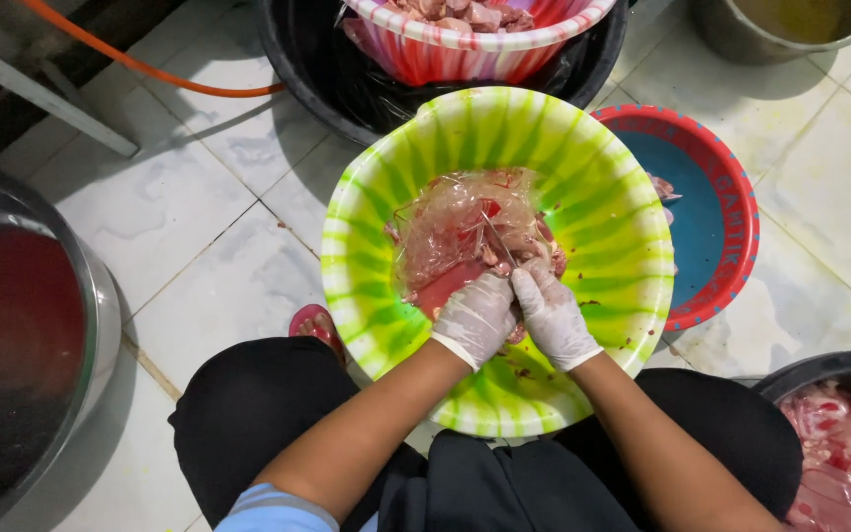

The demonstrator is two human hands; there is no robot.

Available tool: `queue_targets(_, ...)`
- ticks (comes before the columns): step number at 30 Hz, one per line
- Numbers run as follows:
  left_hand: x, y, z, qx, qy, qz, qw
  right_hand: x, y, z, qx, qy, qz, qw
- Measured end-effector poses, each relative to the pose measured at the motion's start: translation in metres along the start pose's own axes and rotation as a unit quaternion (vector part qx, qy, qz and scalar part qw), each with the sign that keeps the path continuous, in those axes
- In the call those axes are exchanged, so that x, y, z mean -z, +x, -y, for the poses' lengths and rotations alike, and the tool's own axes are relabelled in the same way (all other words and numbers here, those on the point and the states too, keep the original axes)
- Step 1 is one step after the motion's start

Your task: A person wearing gloves uses a knife to trim fat and cut raw chicken pieces into smaller portions in a plastic bowl.

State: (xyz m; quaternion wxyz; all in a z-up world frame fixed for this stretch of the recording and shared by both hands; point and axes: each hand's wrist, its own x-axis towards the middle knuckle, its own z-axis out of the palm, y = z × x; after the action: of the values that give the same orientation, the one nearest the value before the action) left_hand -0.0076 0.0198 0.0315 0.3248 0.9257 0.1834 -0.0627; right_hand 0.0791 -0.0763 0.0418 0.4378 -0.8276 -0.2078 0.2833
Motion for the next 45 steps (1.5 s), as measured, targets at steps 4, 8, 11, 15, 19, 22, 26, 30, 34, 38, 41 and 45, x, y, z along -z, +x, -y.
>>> queue_targets(4,-0.033,0.009,0.007,-0.019,0.060,-0.075,0.995,-0.006,0.006,-0.005,-0.015,0.015,0.008,1.000)
queue_targets(8,-0.052,0.011,0.013,-0.067,0.154,-0.248,0.954,-0.003,0.001,0.015,-0.036,0.035,0.023,0.998)
queue_targets(11,-0.023,0.013,0.006,0.007,0.045,-0.063,0.997,-0.007,0.014,-0.009,-0.032,0.040,0.042,0.998)
queue_targets(15,-0.019,0.029,0.035,0.034,-0.100,-0.029,0.994,0.002,0.014,-0.007,-0.010,0.038,0.062,0.997)
queue_targets(19,-0.030,0.031,0.036,0.044,-0.169,-0.075,0.982,0.003,0.008,0.002,0.004,-0.001,0.062,0.998)
queue_targets(22,-0.043,0.031,0.038,0.019,-0.152,-0.084,0.985,0.004,0.006,0.009,-0.005,-0.016,0.046,0.999)
queue_targets(26,-0.058,0.032,0.035,-0.024,-0.027,-0.075,0.997,0.006,-0.001,0.031,-0.011,0.010,0.020,1.000)
queue_targets(30,-0.022,0.007,0.009,-0.050,0.022,-0.090,0.994,0.003,0.004,0.015,-0.016,0.003,0.028,0.999)
queue_targets(34,-0.056,0.020,0.002,-0.066,0.267,-0.340,0.900,-0.001,0.026,-0.028,-0.051,0.065,0.034,0.996)
queue_targets(38,-0.029,0.013,0.003,-0.109,0.108,-0.203,0.967,-0.005,0.041,-0.040,-0.080,0.100,0.058,0.990)
queue_targets(41,-0.033,0.029,0.022,0.014,-0.059,-0.029,0.998,0.001,0.022,-0.006,-0.067,0.259,0.070,0.961)
queue_targets(45,-0.018,0.032,0.029,0.048,-0.137,-0.031,0.989,0.006,0.022,-0.007,-0.029,0.260,0.121,0.958)
